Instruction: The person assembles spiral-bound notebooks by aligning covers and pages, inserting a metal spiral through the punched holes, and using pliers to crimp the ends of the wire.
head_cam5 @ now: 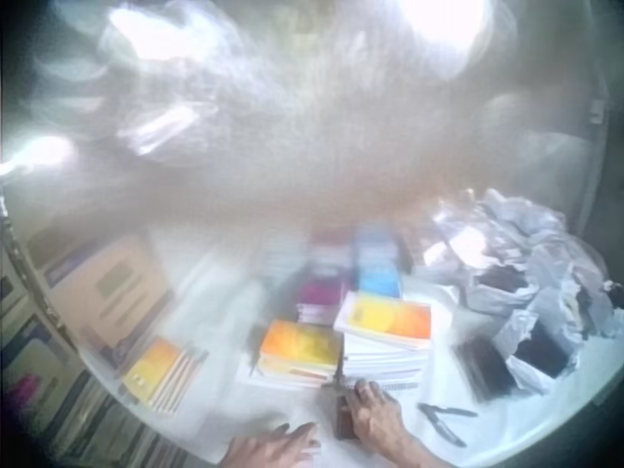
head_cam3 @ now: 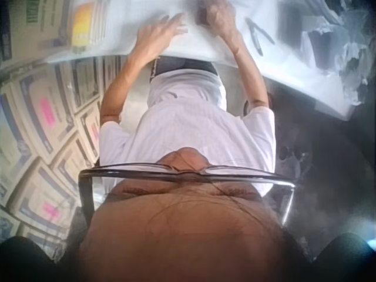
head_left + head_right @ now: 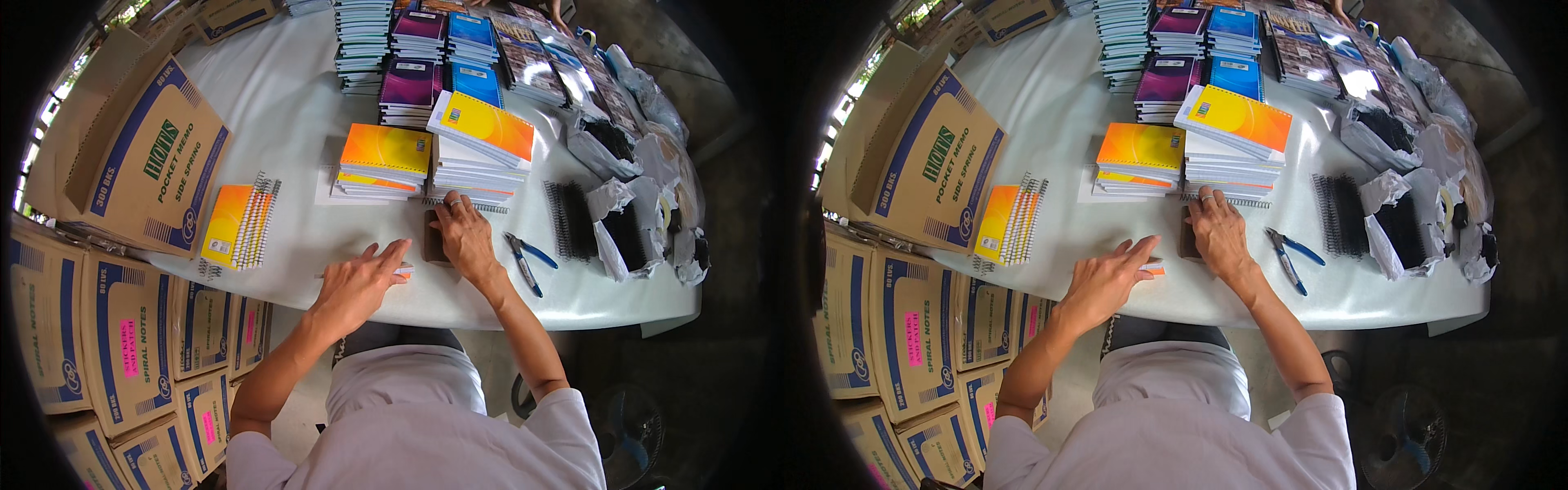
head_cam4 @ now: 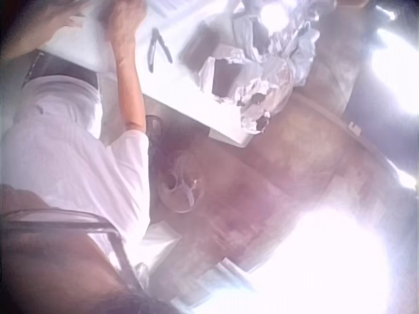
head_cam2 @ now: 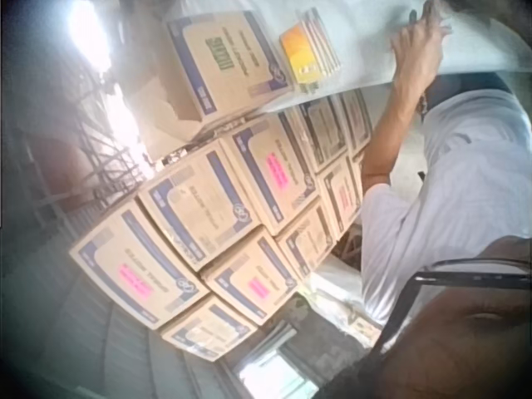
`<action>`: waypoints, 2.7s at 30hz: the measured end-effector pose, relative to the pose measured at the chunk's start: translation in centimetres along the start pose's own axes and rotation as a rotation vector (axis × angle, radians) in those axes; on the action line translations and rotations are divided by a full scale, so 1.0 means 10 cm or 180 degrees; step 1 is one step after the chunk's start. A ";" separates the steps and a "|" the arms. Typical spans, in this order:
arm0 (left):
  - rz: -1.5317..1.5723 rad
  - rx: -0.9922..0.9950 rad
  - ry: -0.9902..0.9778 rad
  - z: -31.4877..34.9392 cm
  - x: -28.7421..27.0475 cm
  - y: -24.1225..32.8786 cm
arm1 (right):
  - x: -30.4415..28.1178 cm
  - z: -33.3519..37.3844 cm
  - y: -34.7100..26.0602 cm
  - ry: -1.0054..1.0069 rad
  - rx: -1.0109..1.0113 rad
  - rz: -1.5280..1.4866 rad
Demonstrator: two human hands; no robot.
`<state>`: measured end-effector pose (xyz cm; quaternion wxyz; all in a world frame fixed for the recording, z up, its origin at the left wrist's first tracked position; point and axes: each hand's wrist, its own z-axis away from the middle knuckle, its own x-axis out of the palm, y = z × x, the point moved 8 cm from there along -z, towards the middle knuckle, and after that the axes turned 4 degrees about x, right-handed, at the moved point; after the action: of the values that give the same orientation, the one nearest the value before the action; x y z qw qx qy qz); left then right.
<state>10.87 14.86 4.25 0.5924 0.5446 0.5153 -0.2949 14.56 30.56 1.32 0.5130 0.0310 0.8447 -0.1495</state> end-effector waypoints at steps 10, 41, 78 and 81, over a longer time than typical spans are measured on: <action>0.0296 -0.0819 -0.0527 -0.11 -0.01 -0.20 | -0.41 0.25 -0.15 -0.0033 0.0527 -0.1988; 0.4064 -0.1271 0.0518 0.04 0.39 -0.50 | -0.46 0.39 -0.92 0.0872 -0.0294 -0.1309; 0.3159 -0.0528 0.0655 0.04 0.13 -0.33 | -0.67 0.39 -0.86 0.0848 -0.0305 -0.2118; 0.2996 -0.0415 0.0662 0.04 0.05 -0.28 | -0.68 0.38 -0.80 0.0715 0.0074 -0.2414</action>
<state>8.61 13.99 2.78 0.6397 0.7069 0.2868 0.0939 19.39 22.54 7.37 0.3255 -0.2612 0.8453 -0.3336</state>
